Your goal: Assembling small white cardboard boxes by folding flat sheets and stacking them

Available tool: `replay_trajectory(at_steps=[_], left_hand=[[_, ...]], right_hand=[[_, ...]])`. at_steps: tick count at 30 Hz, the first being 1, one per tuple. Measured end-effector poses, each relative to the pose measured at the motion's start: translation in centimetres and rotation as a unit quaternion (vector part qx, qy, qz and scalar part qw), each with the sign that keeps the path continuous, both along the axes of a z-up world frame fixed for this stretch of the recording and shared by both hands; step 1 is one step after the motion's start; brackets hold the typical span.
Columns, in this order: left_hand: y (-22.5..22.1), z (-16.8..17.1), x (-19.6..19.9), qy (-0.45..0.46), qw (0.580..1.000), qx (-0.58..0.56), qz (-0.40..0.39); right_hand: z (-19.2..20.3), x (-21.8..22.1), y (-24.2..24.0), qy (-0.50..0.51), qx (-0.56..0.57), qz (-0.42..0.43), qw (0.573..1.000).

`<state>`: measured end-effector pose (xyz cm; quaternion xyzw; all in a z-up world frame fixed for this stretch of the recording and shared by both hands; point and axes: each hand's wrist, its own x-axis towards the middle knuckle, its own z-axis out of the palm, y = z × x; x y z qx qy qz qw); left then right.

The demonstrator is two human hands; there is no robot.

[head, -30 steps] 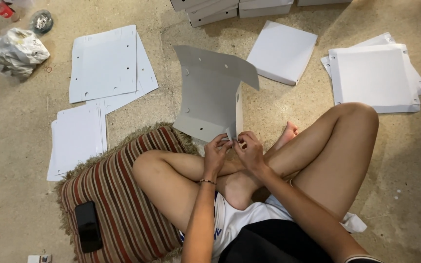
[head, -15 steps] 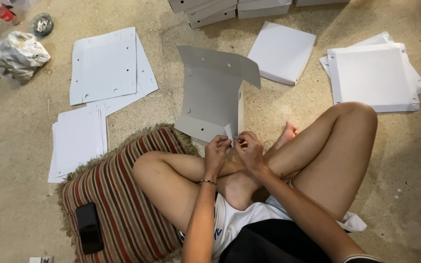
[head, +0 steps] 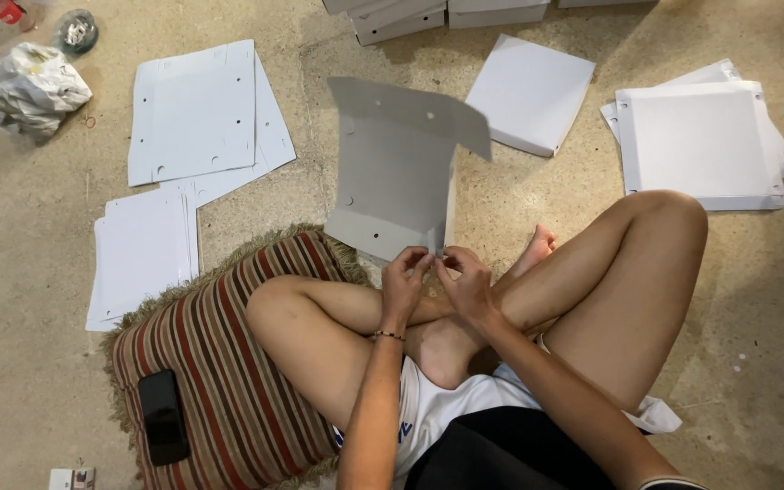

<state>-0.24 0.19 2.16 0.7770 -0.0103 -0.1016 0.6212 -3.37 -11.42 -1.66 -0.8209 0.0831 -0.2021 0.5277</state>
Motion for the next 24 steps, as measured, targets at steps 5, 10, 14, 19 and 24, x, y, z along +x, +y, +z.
replay_trajectory(at_steps=[5, 10, 14, 19, 24], left_hand=[[-0.2, 0.1, 0.1, -0.007, 1.0, -0.006, -0.003], [0.0, -0.3, 0.2, -0.046, 0.999, -0.007, -0.004], [0.4, -1.1, 0.2, -0.081, 0.997, -0.01, -0.002], [0.5, -2.7, 0.2, 0.021, 0.999, -0.04, 0.019], [0.9, -3.7, 0.2, 0.066, 0.997, -0.042, 0.012]], right_hand=[[-0.8, 0.0, 0.2, -0.024, 0.01, -0.029, 0.999], [1.6, -0.3, 0.2, -0.064, -0.064, 0.002, 0.996], [0.3, -0.3, 0.2, -0.087, -0.1, 0.05, 0.99], [0.7, -0.1, -0.2, -0.087, -0.099, 0.101, 0.986], [-0.4, 0.3, -0.9, -0.038, -0.001, 0.127, 0.991]])
